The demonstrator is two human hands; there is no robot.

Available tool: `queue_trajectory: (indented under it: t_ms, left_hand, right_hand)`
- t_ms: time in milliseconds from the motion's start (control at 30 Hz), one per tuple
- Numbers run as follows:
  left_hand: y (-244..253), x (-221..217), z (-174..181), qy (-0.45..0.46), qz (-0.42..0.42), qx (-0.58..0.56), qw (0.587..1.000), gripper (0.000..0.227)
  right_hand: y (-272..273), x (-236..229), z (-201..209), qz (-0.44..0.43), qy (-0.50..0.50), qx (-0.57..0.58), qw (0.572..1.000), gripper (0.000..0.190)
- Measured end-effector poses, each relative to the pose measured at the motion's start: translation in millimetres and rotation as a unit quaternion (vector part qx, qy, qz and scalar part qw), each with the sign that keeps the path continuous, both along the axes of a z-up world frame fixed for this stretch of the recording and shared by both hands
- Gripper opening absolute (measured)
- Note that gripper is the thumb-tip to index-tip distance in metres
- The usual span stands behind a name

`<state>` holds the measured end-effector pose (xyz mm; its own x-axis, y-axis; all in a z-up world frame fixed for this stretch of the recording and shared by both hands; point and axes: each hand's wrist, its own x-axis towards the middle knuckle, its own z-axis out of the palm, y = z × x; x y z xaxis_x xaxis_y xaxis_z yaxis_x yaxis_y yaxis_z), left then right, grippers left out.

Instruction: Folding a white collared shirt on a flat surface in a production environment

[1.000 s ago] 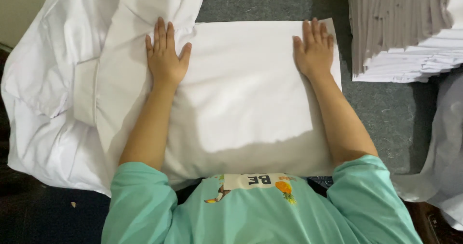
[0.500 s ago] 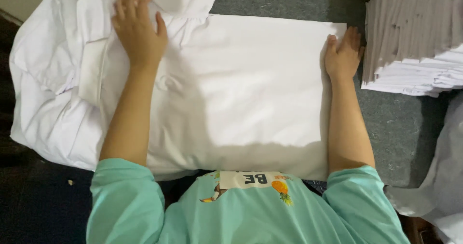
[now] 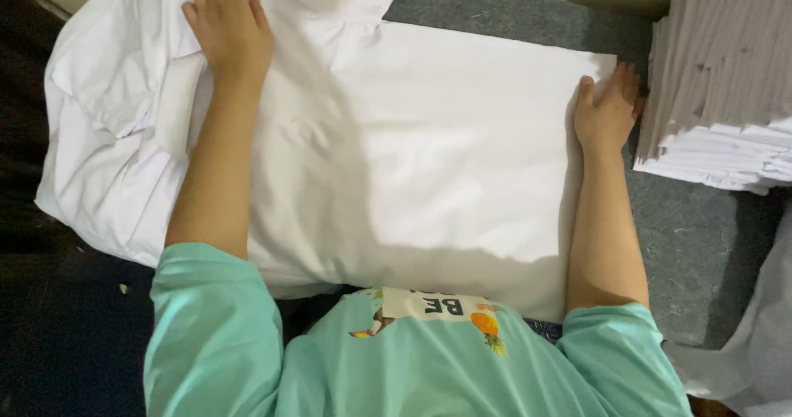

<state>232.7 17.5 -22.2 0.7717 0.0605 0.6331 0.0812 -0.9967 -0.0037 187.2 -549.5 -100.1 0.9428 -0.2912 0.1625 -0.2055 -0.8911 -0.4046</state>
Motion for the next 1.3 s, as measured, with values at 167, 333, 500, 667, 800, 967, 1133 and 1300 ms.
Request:
queue_trajectory:
  t_ms: [167,333,500,667,800,967,1133,1300]
  left_hand:
    - [-70,-64,32,0.054,-0.081,-0.043,0.994,0.056]
    - [-96,-69,4,-0.007,-0.115,-0.041,0.993,0.045]
    - [-67,-14,-64,0.042,-0.135,-0.091,0.986,0.028]
    - [-56,-21,-58,0.048,-0.140,-0.108,0.983,0.043]
    - [-53,-36,-48,0.081,-0.182,-0.106,0.974,0.054]
    - [-51,-28,-56,0.086,-0.161,-0.079,0.980,0.060]
    - [-54,-28,-53,0.117,-0.145,-0.087,0.979,0.063]
    - [-60,-24,-38,-0.056,-0.210,-0.185,0.959,0.020]
  right_hand:
    - [3,-6,0,0.080,-0.167,-0.057,0.981,0.053]
    - [72,-24,46,0.206,-0.269,-0.074,0.938,0.034]
    - [179,-35,77,0.454,-0.154,0.078,0.874,0.020]
    - [273,-9,64,0.543,-0.114,0.093,0.827,0.030]
    - [319,30,23,0.470,-0.037,0.003,0.882,0.042]
    - [320,40,27,0.530,-0.151,0.158,0.819,0.010]
    - [288,62,18,0.462,-0.037,0.315,0.829,0.018]
    - [250,79,78,0.108,-0.058,0.503,0.856,0.018]
